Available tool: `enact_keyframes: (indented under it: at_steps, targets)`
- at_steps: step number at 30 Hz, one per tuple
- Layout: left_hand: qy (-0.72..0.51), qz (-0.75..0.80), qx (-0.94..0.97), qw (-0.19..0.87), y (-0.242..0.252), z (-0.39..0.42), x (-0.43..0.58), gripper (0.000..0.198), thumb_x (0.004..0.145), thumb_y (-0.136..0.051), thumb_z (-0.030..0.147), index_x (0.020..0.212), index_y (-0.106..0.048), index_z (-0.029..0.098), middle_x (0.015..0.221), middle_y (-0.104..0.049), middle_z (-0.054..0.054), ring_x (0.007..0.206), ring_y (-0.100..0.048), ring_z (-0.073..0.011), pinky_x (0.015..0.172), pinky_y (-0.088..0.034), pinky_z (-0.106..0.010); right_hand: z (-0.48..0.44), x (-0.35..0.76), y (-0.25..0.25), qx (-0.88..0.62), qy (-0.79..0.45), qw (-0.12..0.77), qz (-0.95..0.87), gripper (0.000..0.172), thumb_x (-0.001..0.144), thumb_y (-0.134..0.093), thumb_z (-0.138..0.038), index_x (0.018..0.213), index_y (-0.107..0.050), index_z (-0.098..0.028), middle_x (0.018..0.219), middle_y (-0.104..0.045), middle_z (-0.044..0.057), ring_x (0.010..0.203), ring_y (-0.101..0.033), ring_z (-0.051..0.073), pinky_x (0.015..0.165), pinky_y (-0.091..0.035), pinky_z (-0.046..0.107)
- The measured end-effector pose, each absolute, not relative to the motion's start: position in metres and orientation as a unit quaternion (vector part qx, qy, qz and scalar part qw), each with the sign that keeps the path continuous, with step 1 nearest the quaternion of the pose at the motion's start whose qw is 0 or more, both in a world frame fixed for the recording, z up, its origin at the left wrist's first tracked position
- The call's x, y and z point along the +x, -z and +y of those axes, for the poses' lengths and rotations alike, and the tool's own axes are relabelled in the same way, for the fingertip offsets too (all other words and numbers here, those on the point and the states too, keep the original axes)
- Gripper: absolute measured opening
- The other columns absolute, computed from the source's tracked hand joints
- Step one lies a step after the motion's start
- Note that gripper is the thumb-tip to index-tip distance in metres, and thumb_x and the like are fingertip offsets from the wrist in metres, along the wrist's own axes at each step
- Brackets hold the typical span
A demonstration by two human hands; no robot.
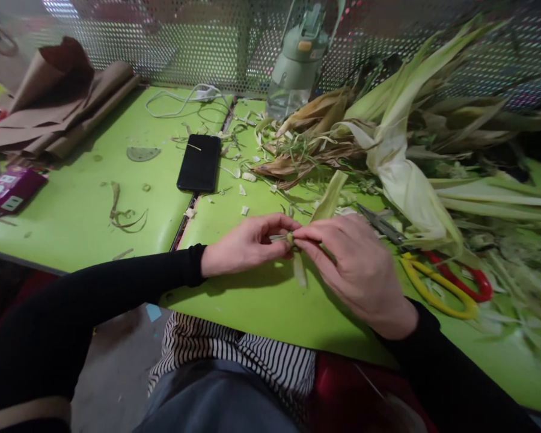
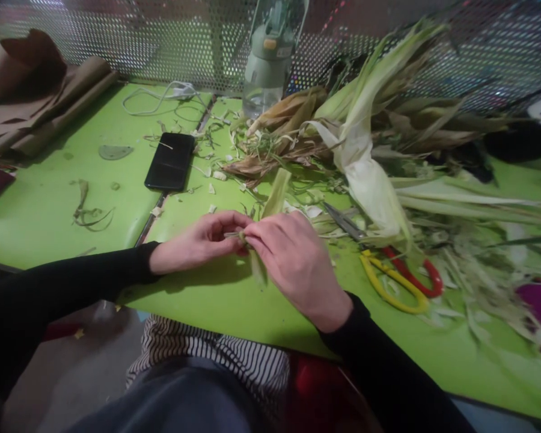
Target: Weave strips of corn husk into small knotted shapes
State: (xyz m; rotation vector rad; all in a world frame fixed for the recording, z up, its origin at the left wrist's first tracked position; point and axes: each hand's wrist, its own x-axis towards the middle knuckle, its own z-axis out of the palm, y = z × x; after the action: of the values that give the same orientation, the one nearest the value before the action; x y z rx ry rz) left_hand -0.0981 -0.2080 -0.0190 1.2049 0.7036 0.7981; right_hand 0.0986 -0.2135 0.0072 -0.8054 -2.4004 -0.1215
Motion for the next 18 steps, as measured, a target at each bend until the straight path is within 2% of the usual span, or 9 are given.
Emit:
enact_keyframes:
  at_steps: [5,8,10,14,18]
  targets:
    - [-0.374,0.317,0.513,0.705,0.0170,-0.2076,-0.1005,0.024,0.087,-0.067,0.021,0.109,-0.060,0.013,0.095,-0.066,-0.004,0.079,-0.060,-0.0099,0.080,-0.050,-0.026,-0.2131,0.1014,-0.0098,-0.352,0.063,0.351,-0.865,0.014,0.090,-0.068,-0.021,0.104,-0.065,-0.020,0.098,-0.070,0.010,0.091,-0.067,0.024,0.077,-0.056,0.039]
    - [-0.363,0.329,0.531,0.691,0.0205,-0.2066,-0.1008,0.025,0.087,-0.067,0.021,0.110,-0.059,0.013,0.089,-0.064,-0.002,0.077,-0.058,-0.0097,0.076,-0.047,-0.025,-0.2133,0.1012,-0.0081,-0.352,0.069,0.343,-0.868,0.006,0.091,-0.067,-0.019,0.095,-0.067,-0.023,0.089,-0.068,0.006,0.083,-0.067,0.021,0.073,-0.056,0.036]
    - [-0.361,0.333,0.564,0.664,0.0231,-0.2061,-0.1006,0.023,0.086,-0.068,0.021,0.106,-0.059,0.014,0.087,-0.063,-0.001,0.077,-0.057,-0.0099,0.076,-0.046,-0.025,-0.2142,0.0995,-0.0066,-0.327,0.052,0.327,-0.885,0.007,0.092,-0.065,-0.017,0.094,-0.067,-0.024,0.087,-0.069,0.004,0.078,-0.067,0.019,0.071,-0.056,0.033]
    - [-0.367,0.331,0.588,0.641,0.0216,-0.2068,-0.1003,0.025,0.088,-0.068,0.029,0.106,-0.058,0.015,0.090,-0.065,-0.002,0.080,-0.059,-0.0115,0.078,-0.046,-0.027,-0.2141,0.1003,-0.0093,-0.331,0.052,0.354,-0.873,0.010,0.090,-0.068,-0.020,0.100,-0.067,-0.023,0.093,-0.070,0.005,0.085,-0.068,0.020,0.073,-0.057,0.035]
    - [-0.367,0.328,0.567,0.660,0.0182,-0.2082,-0.0994,0.029,0.089,-0.067,0.035,0.109,-0.056,0.016,0.090,-0.065,-0.002,0.075,-0.057,-0.0109,0.073,-0.045,-0.027,-0.2134,0.1033,-0.0145,-0.379,0.027,0.367,-0.849,0.009,0.089,-0.069,-0.020,0.097,-0.068,-0.024,0.092,-0.069,0.007,0.084,-0.068,0.022,0.072,-0.057,0.038]
